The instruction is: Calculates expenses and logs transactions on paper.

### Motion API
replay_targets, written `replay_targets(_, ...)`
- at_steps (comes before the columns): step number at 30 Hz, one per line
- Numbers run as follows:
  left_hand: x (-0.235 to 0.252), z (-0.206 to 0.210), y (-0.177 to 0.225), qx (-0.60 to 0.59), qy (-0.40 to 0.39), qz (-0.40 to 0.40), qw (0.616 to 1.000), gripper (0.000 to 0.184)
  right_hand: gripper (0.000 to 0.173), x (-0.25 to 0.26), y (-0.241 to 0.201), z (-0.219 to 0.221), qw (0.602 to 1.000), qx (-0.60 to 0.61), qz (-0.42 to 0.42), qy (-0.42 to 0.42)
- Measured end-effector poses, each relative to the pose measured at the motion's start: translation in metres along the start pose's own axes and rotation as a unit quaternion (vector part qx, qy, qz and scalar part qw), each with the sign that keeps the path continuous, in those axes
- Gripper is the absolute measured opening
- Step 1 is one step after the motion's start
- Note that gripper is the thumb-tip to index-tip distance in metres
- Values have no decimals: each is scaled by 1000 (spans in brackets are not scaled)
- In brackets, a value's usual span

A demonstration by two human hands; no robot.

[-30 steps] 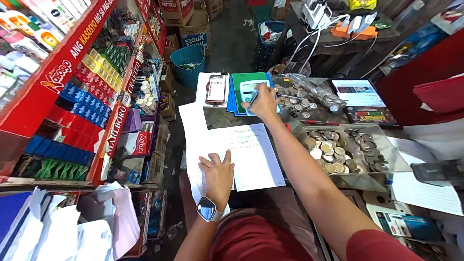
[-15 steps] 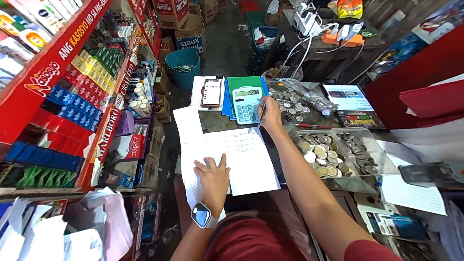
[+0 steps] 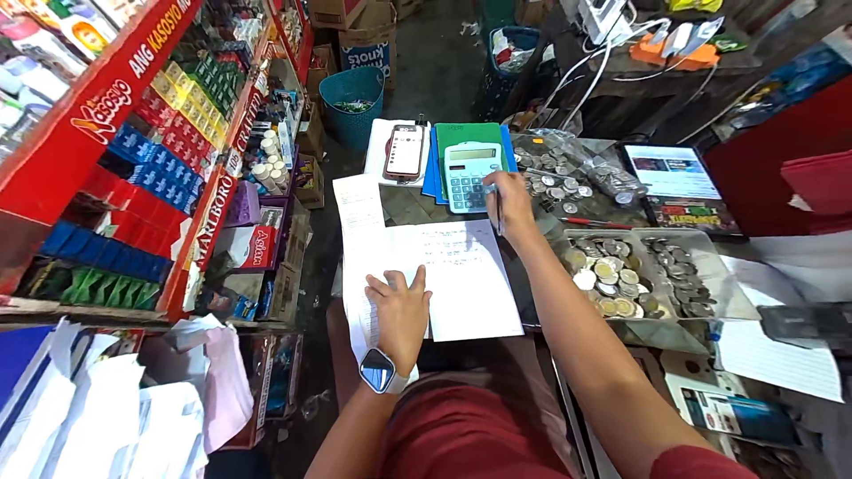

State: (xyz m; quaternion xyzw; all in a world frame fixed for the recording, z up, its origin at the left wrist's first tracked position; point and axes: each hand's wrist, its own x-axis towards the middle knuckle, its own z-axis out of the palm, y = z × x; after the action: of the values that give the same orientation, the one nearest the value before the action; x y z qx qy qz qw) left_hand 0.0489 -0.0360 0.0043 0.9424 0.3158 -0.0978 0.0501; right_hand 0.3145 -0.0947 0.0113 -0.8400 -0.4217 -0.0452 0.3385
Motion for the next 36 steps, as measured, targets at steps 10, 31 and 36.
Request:
replay_targets(10,0,6,-2,4,32,4,999,52,15,-13,2,18,993,-57,-95,-37)
replay_targets(31,0,7,-3,0,37,3,999,51,16,-17,-5,17,992,-73,-92,-39)
replay_targets(36,-1,6,-2,2,29,1,1000,52,26,-25,10,16,998,-8,56,37)
